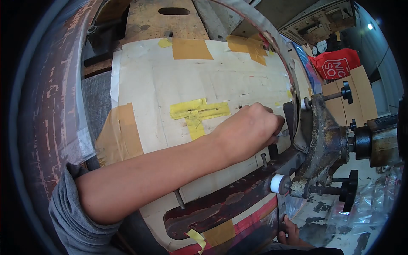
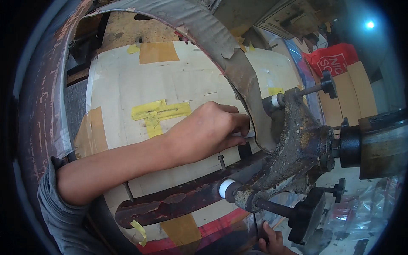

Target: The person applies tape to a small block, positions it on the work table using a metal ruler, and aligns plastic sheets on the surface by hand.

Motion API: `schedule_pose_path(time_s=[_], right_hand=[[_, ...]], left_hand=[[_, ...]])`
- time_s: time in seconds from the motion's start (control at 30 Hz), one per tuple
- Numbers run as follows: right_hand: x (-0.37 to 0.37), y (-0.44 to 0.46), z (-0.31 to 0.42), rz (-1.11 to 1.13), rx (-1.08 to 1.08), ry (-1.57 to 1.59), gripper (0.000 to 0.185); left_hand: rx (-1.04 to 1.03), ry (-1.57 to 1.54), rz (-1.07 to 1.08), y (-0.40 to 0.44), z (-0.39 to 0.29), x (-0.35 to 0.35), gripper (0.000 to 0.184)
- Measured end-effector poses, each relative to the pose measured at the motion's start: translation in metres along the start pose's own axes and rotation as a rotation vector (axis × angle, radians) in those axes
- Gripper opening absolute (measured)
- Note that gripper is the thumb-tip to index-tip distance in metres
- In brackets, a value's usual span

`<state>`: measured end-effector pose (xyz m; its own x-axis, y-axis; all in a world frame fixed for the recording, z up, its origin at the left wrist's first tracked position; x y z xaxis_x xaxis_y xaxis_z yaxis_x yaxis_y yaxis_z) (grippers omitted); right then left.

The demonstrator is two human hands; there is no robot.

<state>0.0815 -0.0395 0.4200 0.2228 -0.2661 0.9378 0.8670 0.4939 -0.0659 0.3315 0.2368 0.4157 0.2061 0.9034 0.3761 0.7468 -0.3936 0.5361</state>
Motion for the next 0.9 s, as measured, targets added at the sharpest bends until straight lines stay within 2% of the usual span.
schedule_pose_path(time_s=[0.1, 0.4, 0.5, 0.7, 0.9], right_hand=[[0.000, -0.006, -0.001, 0.006, -0.016, -0.112, 0.054], [0.002, -0.002, 0.006, -0.025, -0.019, -0.191, 0.055], [-0.001, -0.007, -0.004, -0.034, -0.040, -0.013, 0.055], [0.000, -0.004, -0.004, -0.052, 0.039, -0.028, 0.055], [-0.004, -0.006, -0.010, -0.062, 0.030, 0.160, 0.053]], left_hand=[[0.009, 0.002, 0.020, 0.001, 0.000, -0.003, 0.014], [-0.010, 0.047, 0.066, 0.001, -0.001, -0.007, 0.020], [-0.010, 0.051, 0.075, 0.001, -0.003, -0.006, 0.023], [-0.009, 0.014, 0.126, 0.002, -0.005, -0.003, 0.030], [-0.077, 0.006, 0.191, 0.002, -0.005, -0.006, 0.027]])
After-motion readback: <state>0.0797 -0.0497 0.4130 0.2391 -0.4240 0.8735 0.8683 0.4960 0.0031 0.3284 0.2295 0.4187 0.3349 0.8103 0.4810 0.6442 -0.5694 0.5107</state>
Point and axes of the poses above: each hand's wrist, its own y-axis towards the middle knuckle, its own x-axis out of the back of the hand, z = x × y, the point moved 6 cm from there along y, towards the middle knuckle, and after that the axes turned 3 degrees about -z, right-handed, at the moved point
